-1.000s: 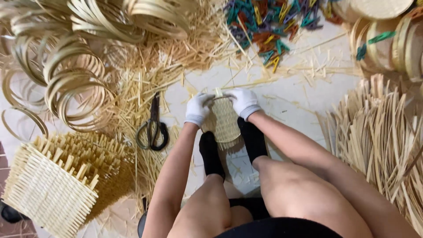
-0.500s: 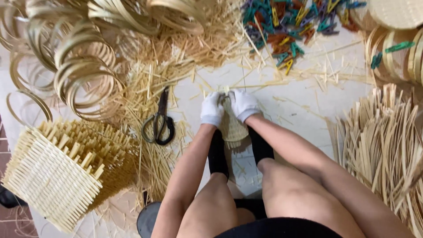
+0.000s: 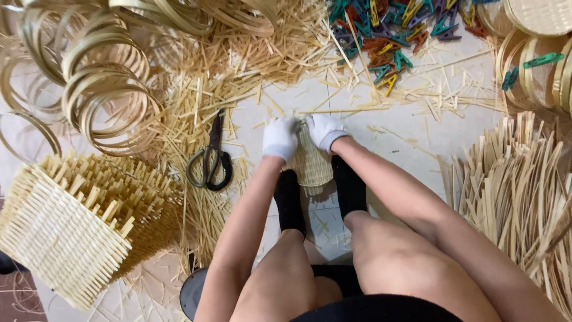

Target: The recorder is weaving and assembling small bamboo basket components, using scissors and a knife to trim strips and join sections.

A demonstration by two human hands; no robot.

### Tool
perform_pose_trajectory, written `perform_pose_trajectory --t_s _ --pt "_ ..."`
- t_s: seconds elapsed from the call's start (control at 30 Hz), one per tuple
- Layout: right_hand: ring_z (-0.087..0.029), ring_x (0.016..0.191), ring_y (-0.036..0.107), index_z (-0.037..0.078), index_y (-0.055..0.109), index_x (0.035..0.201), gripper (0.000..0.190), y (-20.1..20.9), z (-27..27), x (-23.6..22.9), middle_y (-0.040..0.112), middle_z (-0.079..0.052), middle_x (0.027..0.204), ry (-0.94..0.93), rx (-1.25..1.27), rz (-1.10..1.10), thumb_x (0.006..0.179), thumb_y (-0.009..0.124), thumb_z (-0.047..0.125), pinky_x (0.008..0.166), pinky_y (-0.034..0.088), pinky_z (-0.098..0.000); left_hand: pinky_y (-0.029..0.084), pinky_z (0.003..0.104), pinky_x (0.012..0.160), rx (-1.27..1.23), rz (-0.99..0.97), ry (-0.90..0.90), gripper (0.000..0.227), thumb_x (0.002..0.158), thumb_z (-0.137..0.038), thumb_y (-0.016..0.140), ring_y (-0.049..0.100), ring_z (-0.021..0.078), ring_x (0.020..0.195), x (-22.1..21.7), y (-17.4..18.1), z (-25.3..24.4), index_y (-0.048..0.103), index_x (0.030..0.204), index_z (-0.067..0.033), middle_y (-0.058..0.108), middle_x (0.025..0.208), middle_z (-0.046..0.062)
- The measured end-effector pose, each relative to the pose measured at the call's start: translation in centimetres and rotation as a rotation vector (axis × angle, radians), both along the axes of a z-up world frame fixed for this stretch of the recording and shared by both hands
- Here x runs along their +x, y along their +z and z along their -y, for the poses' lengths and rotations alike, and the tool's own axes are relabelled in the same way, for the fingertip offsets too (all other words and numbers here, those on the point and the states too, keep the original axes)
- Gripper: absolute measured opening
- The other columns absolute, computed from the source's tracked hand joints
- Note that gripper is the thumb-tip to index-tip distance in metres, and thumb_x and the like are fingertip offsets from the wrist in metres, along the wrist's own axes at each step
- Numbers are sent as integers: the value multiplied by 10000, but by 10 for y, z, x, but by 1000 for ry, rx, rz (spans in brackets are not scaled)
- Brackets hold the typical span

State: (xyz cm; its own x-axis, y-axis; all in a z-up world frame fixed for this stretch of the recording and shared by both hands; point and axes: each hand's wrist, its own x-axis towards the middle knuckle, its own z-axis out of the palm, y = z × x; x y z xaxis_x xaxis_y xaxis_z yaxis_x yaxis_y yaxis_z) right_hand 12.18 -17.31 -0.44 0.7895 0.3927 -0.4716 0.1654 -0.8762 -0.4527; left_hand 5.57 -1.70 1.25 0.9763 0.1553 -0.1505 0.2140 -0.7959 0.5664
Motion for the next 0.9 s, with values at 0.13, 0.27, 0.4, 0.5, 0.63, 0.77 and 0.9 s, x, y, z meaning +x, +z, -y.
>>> perform_pose_trajectory --t_s 0.13,0.27,0.4,0.5,0.63,0.77,0.9 --pt "-464 968 669 164 752 1081 368 15 -9 -8 709 -238 1081 34 105 444 859 533 359 753 526 -572 474 473 887 196 31 158 296 816 -230 738 602 384 1076 -37 64 9 807 1103 -241 608 1222 140" --pt "-432 941 665 127 720 1183 370 12 -18 -7 721 -188 1082 207 294 396 947 515 325 737 525 -523 523 345 913 -364 43 430 329 966 -161 647 636 280 996 -78 -34 -1 739 1277 -218 588 1149 158" --pt "-403 972 684 131 730 1068 417 9 -25 7 729 -170 1058 290 130 62 1029 458 445 836 531 -526 527 352 898 -654 -32 454 306 967 -138 665 641 264 997 -73 -62 -12 754 1257 -184 635 1127 156" --pt "-414 951 684 126 734 1040 474 11 -30 11 728 -193 1032 303 41 -32 1027 429 488 834 526 -537 529 372 909 -601 -137 472 268 950 -161 672 656 282 999 -54 -40 -13 777 1197 -170 657 1106 165" --pt "-405 943 692 124 732 1031 476 3 -30 12 727 -182 1016 301 17 -29 1040 421 484 836 531 -521 488 442 923 -80 212 321 277 924 -194 704 610 391 1063 -58 8 -4 769 1187 -139 632 1160 216" --pt "-340 835 710 141 779 1019 467 16 -39 -11 763 -137 900 245 152 724 847 535 500 746 506 -616 531 427 884 -194 -28 279 264 920 -231 692 679 355 1018 -104 55 42 743 1146 -106 707 1102 178" --pt "-287 974 698 181 767 924 397 37 -65 -25 752 -63 940 718 201 614 949 506 479 896 470 -463 590 465 861 -1224 -903 246 383 1013 -309 641 696 343 986 -142 23 62 685 1252 -14 734 1123 196"
